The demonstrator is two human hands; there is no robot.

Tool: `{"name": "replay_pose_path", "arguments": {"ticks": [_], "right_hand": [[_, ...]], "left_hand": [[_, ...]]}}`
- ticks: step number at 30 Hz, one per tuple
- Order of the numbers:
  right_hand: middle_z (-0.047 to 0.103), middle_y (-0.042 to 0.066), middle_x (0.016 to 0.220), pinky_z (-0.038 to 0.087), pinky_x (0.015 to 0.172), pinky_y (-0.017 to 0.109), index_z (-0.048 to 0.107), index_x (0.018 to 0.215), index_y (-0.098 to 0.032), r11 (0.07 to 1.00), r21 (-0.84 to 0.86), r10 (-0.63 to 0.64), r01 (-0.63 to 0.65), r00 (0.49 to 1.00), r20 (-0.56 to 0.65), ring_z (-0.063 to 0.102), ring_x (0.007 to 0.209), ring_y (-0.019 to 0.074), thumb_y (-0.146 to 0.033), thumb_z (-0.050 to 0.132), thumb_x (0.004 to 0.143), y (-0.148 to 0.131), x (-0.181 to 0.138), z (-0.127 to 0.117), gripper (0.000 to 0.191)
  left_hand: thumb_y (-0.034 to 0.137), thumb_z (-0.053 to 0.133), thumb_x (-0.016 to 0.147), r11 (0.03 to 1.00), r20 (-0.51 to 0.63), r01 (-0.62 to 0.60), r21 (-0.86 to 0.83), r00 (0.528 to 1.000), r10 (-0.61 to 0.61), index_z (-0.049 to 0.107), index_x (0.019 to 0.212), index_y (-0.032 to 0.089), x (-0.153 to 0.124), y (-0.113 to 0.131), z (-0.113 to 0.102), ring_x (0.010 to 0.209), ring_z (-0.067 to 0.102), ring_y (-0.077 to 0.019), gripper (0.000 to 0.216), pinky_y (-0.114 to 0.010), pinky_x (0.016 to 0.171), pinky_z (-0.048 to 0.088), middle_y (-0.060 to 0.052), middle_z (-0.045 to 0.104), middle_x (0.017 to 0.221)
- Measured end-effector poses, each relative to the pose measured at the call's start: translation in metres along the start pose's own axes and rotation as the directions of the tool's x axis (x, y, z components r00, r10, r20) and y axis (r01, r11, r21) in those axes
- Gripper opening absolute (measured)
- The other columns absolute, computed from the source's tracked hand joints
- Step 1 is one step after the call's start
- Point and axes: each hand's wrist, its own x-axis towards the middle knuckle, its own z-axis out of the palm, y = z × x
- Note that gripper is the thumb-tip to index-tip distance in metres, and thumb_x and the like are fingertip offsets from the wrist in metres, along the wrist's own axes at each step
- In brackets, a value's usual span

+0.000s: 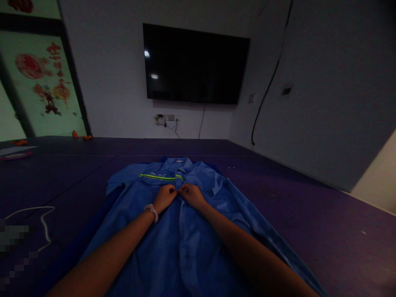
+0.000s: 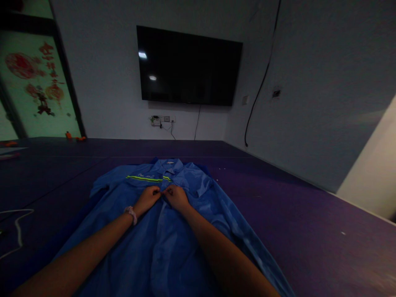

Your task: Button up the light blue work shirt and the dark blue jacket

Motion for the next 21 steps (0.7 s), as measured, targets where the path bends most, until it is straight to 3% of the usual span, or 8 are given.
{"name": "replay_pose_path", "arguments": {"ticks": [8,17,21], "right_hand": [[0.061,0.000,0.060,0.036,0.049,0.019,0.063,0.073,-0.016,0.998,-0.040,-0.040,0.039,0.999,-0.028,0.056,0.055,0.0115,-0.027,0.052,0.076,0.002,0.001,0.001,0.016],[0.060,0.001,0.061,0.036,0.049,0.019,0.062,0.078,-0.015,0.996,0.045,-0.069,0.073,0.994,-0.088,0.054,0.053,0.0112,-0.030,0.047,0.080,0.000,-0.002,-0.001,0.021],[0.054,-0.001,0.052,0.030,0.045,0.019,0.058,0.063,-0.015,0.995,-0.011,-0.100,0.100,0.985,-0.143,0.048,0.048,0.0096,-0.040,0.044,0.081,-0.008,-0.008,-0.005,0.035]], "left_hand": [[0.019,0.046,0.069,1.000,-0.002,0.009,0.012,1.000,-0.009,0.048,0.052,0.015,0.000,0.000,0.000,0.053,0.042,-0.0099,0.018,-0.020,0.052,0.028,0.004,0.043,0.050],[0.037,0.047,0.072,0.988,-0.011,0.040,-0.150,0.999,-0.042,0.049,0.050,0.015,-0.001,0.003,-0.003,0.048,0.038,-0.0093,0.031,-0.021,0.049,0.027,0.004,0.041,0.047],[0.047,0.045,0.073,0.973,0.042,0.105,-0.206,0.994,-0.098,0.057,0.056,0.014,-0.005,0.006,-0.006,0.046,0.038,-0.0100,0.039,-0.022,0.047,0.027,0.004,0.043,0.045]]}}
